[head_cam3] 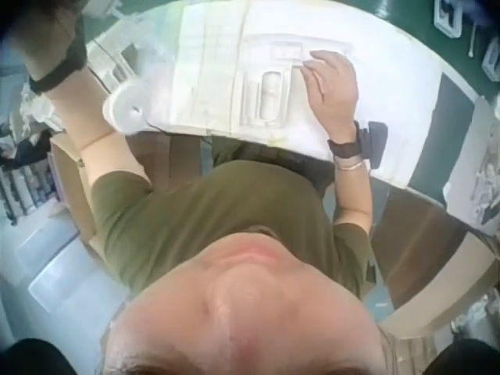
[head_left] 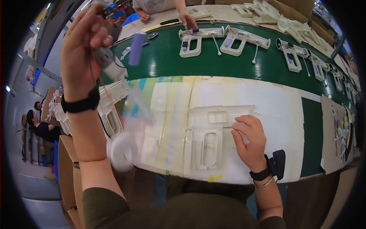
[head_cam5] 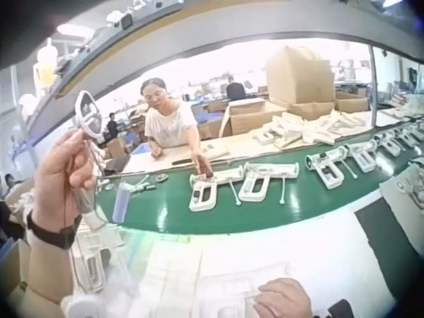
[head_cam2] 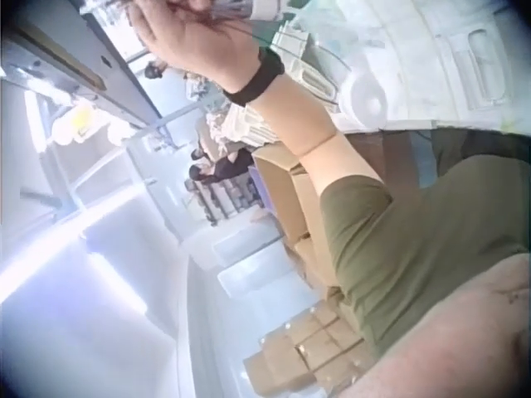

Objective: Assembling internal components including motors, batteries, and circuit boards into plastic device housings on an assembly line.

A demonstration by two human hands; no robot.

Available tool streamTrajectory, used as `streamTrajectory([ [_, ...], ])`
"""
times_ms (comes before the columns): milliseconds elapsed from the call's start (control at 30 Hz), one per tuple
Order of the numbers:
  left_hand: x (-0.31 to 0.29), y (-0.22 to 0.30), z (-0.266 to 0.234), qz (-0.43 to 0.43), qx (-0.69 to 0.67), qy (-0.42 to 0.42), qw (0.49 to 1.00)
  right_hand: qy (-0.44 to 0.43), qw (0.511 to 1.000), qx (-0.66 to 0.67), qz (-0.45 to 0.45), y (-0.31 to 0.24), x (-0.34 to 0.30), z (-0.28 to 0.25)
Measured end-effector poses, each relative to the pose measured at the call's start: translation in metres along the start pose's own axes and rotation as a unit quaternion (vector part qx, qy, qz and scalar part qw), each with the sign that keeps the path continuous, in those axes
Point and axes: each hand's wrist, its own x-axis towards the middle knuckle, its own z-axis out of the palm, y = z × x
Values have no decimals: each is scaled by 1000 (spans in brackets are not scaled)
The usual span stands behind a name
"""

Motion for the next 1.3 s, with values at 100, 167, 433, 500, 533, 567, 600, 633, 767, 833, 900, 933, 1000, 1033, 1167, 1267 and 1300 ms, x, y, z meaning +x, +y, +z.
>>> streamTrajectory([
  [100, -34, 6, 56, -25, -13, -61, 998, 59, 984, 168, 6, -41, 9, -30],
  [167, -60, 7, 106, -106, 10, -101, 989, 105, 938, 329, 26, -62, 12, -47],
  [433, -143, -104, 222, 126, 159, -290, 935, 114, 913, 302, 251, -29, -21, -64],
  [500, -138, -102, 214, 1, 111, -318, 942, 163, 832, 439, 298, -27, -28, -69],
  [533, -136, -90, 212, -145, 67, -269, 950, 172, 830, 438, 300, -27, -29, -73],
  [567, -134, -88, 212, -12, 151, -183, 971, 139, 843, 432, 290, -27, -27, -78],
  [600, -129, -89, 211, 21, 157, -161, 974, 101, 854, 429, 277, -28, -25, -80],
  [633, -122, -90, 210, 54, 164, -137, 975, 102, 852, 433, 277, -30, -23, -79],
  [767, -109, -90, 203, 83, 189, -267, 941, 5, 823, 514, 240, -24, -17, -69],
  [833, -106, -88, 199, 165, 258, -188, 933, 168, 933, 301, 99, -25, -11, -63],
  [900, -106, -86, 194, 121, 184, -154, 963, 181, 948, 243, 98, -25, -17, -62],
  [933, -104, -81, 195, 130, 163, -140, 968, 165, 973, 124, 106, -31, -23, -55],
  [1000, -101, -78, 200, 138, 143, -126, 972, 160, 982, -37, 89, -40, -25, -41],
  [1033, -99, -78, 202, 156, 145, -118, 970, 159, 983, -35, 89, -41, -25, -35],
  [1167, -93, -78, 199, 122, 119, -111, 979, 209, 966, -72, 135, -28, -26, -17],
  [1267, -87, -80, 192, 136, 119, -73, 981, 180, 934, 212, 223, -13, -24, -13],
  [1300, -85, -81, 188, 142, 119, -53, 981, 178, 935, 213, 222, -14, -24, -16],
])
